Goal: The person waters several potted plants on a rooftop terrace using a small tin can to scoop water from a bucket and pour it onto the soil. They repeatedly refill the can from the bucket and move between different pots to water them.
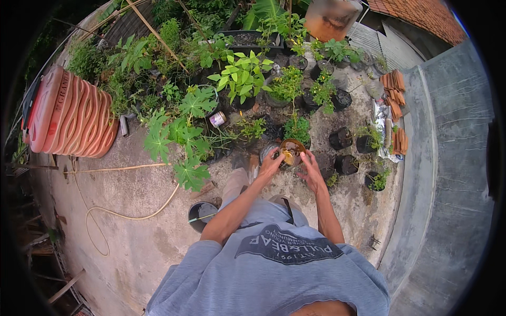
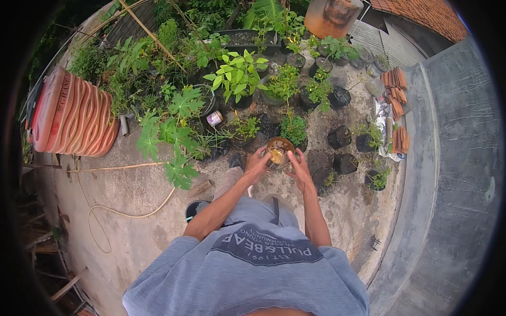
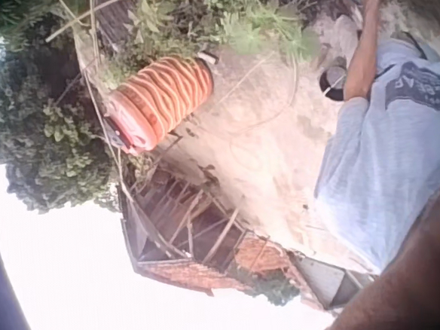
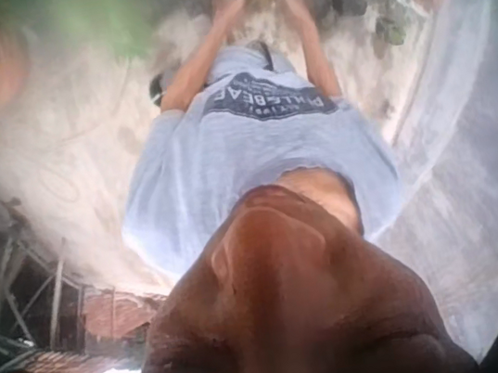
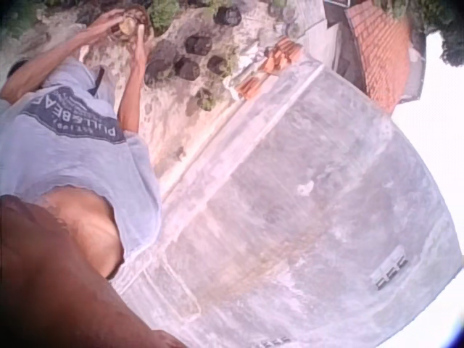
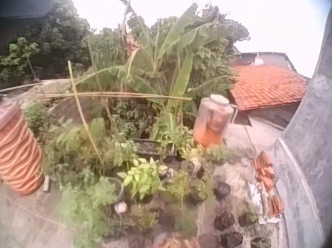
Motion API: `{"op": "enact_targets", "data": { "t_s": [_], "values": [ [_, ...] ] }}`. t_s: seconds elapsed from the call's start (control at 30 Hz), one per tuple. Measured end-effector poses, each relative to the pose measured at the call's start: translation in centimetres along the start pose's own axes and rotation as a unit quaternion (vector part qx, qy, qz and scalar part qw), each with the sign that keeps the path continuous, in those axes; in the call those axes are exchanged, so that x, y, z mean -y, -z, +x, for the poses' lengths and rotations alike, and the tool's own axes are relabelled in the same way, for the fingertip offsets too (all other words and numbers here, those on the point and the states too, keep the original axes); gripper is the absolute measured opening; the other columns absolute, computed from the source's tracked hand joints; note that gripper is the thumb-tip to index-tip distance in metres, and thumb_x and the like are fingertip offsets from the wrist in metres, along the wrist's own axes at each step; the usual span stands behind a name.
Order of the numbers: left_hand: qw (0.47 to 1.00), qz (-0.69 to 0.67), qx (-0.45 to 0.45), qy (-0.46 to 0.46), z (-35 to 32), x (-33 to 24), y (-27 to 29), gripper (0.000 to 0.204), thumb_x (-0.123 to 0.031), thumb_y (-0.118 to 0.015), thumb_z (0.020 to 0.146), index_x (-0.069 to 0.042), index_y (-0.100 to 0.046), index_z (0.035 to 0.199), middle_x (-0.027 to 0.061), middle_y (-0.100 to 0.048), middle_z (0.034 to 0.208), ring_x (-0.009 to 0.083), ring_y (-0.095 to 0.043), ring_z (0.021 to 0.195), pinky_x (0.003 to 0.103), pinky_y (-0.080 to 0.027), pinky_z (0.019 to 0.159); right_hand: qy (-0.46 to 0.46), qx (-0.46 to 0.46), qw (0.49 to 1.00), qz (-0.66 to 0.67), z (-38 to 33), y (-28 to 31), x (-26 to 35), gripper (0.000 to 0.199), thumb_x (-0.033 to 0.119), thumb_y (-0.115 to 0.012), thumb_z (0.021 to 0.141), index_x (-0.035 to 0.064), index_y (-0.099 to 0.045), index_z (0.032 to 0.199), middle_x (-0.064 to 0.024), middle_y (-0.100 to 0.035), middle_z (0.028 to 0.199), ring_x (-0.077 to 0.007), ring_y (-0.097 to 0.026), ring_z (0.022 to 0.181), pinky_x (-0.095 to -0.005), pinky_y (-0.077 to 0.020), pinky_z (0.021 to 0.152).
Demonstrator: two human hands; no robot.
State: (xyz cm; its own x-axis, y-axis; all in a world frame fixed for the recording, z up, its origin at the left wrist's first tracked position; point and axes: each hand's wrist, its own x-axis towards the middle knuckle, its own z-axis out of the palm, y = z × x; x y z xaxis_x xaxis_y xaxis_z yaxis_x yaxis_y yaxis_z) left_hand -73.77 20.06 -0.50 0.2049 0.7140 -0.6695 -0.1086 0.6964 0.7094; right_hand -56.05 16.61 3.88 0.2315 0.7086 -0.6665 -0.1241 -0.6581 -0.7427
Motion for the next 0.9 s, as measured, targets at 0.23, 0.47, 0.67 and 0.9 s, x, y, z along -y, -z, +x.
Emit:
{"op": "enact_targets", "data": {
  "t_s": [0.23, 0.47, 0.67, 0.9],
  "values": [
    [0.996, -0.055, 0.056, 0.034, 4.9, -7.7, 4.3, 0.073, -0.039, -0.065, 0.089, -0.012, -0.037, 0.151, 0.0131, -0.053, 0.133, 0.0234, -0.054, 0.11, 0.038, -0.047, 0.091, -0.006, 0.133, 0.969, 0.207, 4.5, -7.0, 5.3, 0.072, 0.043, -0.068, 0.09, 0.0164, -0.03, 0.146, -0.0114, -0.04, 0.14, -0.0301, -0.048, 0.122, -0.0528, -0.0498, 0.099],
    [0.998, -0.056, -0.006, -0.026, 8.7, -11.8, 9.1, 0.083, -0.059, -0.061, 0.091, -0.01, -0.034, 0.152, 0.012, -0.042, 0.146, 0.0245, -0.045, 0.127, 0.038, -0.039, 0.104, 0.015, -0.007, 0.998, 0.064, 12.0, -13.9, 13.4, 0.097, 0.042, -0.079, 0.079, 0.0156, -0.021, 0.151, -0.0203, -0.031, 0.145, -0.0346, -0.045, 0.129, -0.051, -0.0511, 0.097],
    [0.996, 0.014, -0.08, -0.041, 7.8, -11.1, 15.1, 0.054, -0.038, -0.064, 0.094, -0.006, -0.055, 0.136, 0.0155, -0.06, 0.131, 0.0243, -0.055, 0.121, 0.037, -0.043, 0.101, 0.02, -0.045, 0.997, -0.063, 20.2, -17.9, 20.0, 0.108, 0.044, -0.083, 0.072, 0.0148, -0.018, 0.153, -0.0241, -0.017, 0.15, -0.0381, -0.045, 0.129, -0.0478, -0.0519, 0.098],
    [0.995, 0.005, -0.102, -0.017, 2.2, -10.8, 19.1, 0.048, -0.034, -0.063, 0.097, -0.01, -0.053, 0.137, 0.0059, -0.057, 0.128, 0.0158, -0.053, 0.12, 0.032, -0.042, 0.102, -0.036, -0.056, 0.998, -0.02, 29.0, -19.6, 24.6, 0.114, 0.046, -0.085, 0.07, 0.0159, -0.013, 0.154, -0.0228, -0.01, 0.151, -0.0401, -0.039, 0.132, -0.0522, -0.0512, 0.1]
  ]
}}
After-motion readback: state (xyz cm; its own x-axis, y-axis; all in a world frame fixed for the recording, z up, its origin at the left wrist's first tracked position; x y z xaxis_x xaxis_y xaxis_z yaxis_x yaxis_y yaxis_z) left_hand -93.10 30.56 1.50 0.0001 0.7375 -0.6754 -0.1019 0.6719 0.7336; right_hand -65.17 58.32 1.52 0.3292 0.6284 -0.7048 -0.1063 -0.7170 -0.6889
